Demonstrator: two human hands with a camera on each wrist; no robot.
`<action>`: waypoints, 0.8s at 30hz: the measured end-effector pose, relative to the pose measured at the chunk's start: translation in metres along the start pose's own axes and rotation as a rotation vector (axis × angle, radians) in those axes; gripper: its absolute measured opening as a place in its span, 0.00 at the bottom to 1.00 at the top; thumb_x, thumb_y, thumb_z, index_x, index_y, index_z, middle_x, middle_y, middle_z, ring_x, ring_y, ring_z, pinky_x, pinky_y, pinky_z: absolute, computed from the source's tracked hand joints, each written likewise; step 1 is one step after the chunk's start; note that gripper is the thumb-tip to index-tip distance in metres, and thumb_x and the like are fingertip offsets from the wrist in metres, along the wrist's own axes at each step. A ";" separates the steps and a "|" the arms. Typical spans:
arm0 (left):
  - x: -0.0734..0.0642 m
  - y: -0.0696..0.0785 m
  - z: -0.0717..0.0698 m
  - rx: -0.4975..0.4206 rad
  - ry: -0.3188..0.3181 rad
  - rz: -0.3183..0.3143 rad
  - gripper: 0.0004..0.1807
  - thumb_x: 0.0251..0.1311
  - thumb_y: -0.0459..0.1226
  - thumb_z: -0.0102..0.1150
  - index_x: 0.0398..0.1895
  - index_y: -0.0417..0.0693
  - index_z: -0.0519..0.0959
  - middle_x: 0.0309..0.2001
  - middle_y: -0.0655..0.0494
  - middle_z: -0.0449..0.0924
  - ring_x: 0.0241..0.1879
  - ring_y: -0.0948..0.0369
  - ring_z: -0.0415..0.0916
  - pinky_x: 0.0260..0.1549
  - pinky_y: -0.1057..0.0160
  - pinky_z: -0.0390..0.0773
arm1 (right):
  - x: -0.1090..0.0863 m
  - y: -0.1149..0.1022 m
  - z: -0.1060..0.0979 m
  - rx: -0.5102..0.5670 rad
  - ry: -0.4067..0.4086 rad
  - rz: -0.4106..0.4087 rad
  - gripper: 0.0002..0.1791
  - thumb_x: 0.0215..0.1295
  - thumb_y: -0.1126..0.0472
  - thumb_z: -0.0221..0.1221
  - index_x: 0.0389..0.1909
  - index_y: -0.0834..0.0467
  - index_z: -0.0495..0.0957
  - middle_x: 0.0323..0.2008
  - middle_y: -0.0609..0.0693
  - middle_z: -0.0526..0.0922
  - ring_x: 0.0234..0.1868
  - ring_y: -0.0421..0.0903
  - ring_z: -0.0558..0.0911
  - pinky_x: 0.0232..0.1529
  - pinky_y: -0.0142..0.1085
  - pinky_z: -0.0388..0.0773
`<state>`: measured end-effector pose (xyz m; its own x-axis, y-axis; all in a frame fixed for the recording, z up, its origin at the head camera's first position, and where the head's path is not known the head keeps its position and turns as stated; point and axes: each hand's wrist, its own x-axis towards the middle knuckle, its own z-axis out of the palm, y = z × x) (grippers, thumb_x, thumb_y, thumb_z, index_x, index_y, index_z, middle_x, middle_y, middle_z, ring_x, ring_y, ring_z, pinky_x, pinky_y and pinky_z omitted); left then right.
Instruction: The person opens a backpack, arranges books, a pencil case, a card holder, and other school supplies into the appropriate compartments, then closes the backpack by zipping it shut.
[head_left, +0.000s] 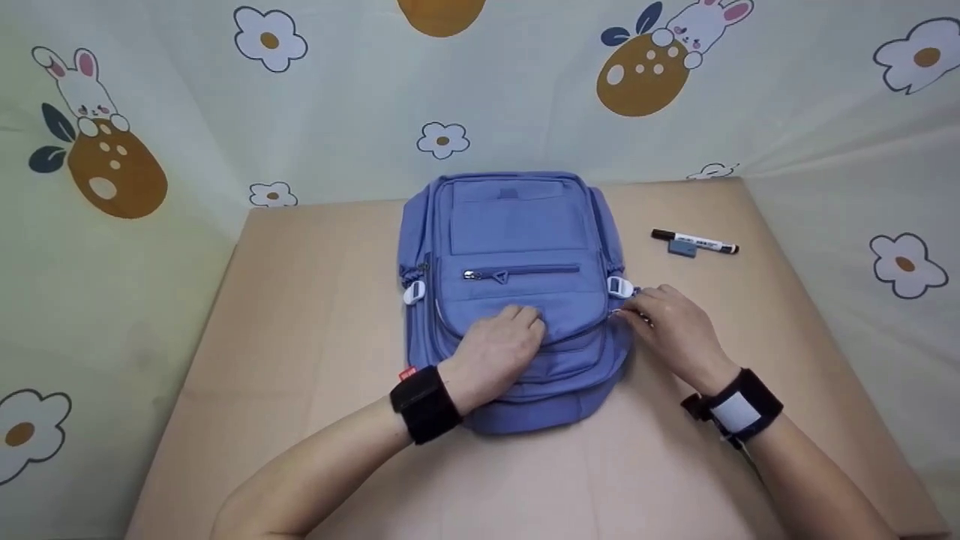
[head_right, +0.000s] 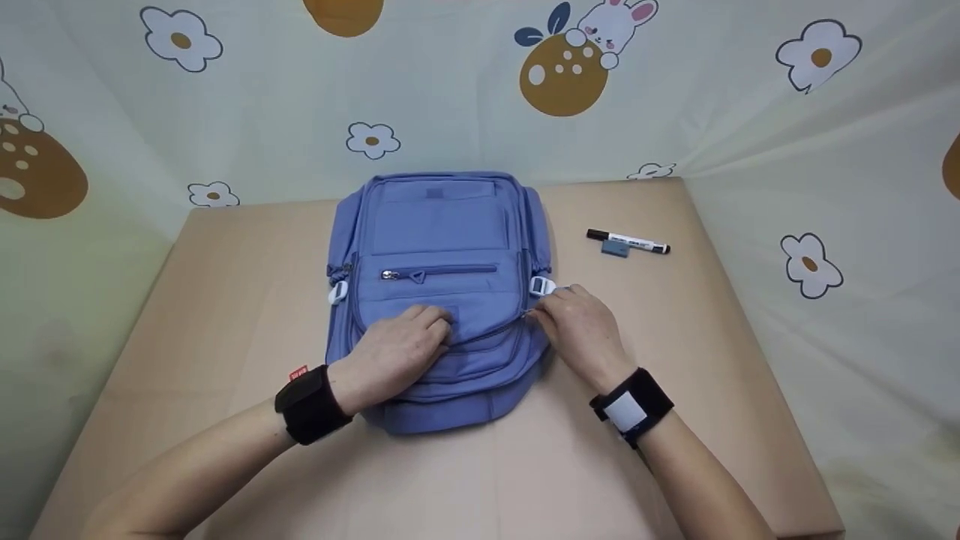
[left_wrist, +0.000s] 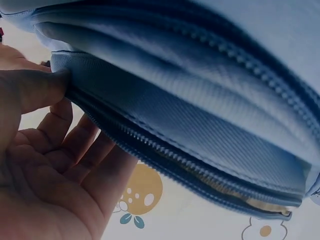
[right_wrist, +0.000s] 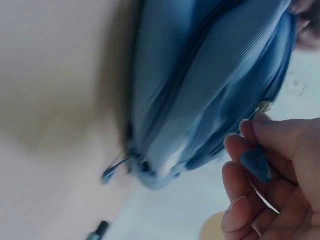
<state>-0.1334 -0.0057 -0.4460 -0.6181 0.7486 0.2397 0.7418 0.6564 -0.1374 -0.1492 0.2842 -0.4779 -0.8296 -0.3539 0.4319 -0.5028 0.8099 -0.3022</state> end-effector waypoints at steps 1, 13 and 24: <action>0.000 0.000 0.000 -0.002 -0.002 0.001 0.11 0.60 0.28 0.58 0.45 0.43 0.80 0.47 0.53 0.78 0.45 0.56 0.77 0.30 0.62 0.83 | 0.003 0.004 0.002 0.001 -0.006 0.017 0.05 0.61 0.65 0.72 0.37 0.58 0.87 0.32 0.49 0.86 0.32 0.47 0.78 0.31 0.41 0.75; -0.002 -0.001 -0.001 -0.026 -0.044 -0.003 0.10 0.63 0.29 0.59 0.47 0.44 0.80 0.49 0.53 0.78 0.45 0.57 0.76 0.31 0.63 0.83 | 0.057 0.034 0.020 -0.033 0.015 0.092 0.07 0.69 0.61 0.66 0.36 0.62 0.85 0.31 0.55 0.85 0.33 0.55 0.79 0.34 0.47 0.75; -0.007 -0.009 0.002 -0.143 0.003 -0.017 0.07 0.71 0.43 0.61 0.42 0.49 0.81 0.50 0.56 0.80 0.46 0.58 0.78 0.36 0.63 0.83 | 0.064 0.043 0.027 -0.029 0.018 0.123 0.09 0.70 0.58 0.65 0.37 0.61 0.85 0.32 0.55 0.84 0.32 0.53 0.80 0.33 0.48 0.75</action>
<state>-0.1367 -0.0168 -0.4482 -0.6301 0.7374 0.2434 0.7611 0.6486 0.0052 -0.2303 0.2836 -0.4858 -0.8798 -0.2432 0.4083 -0.3905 0.8597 -0.3293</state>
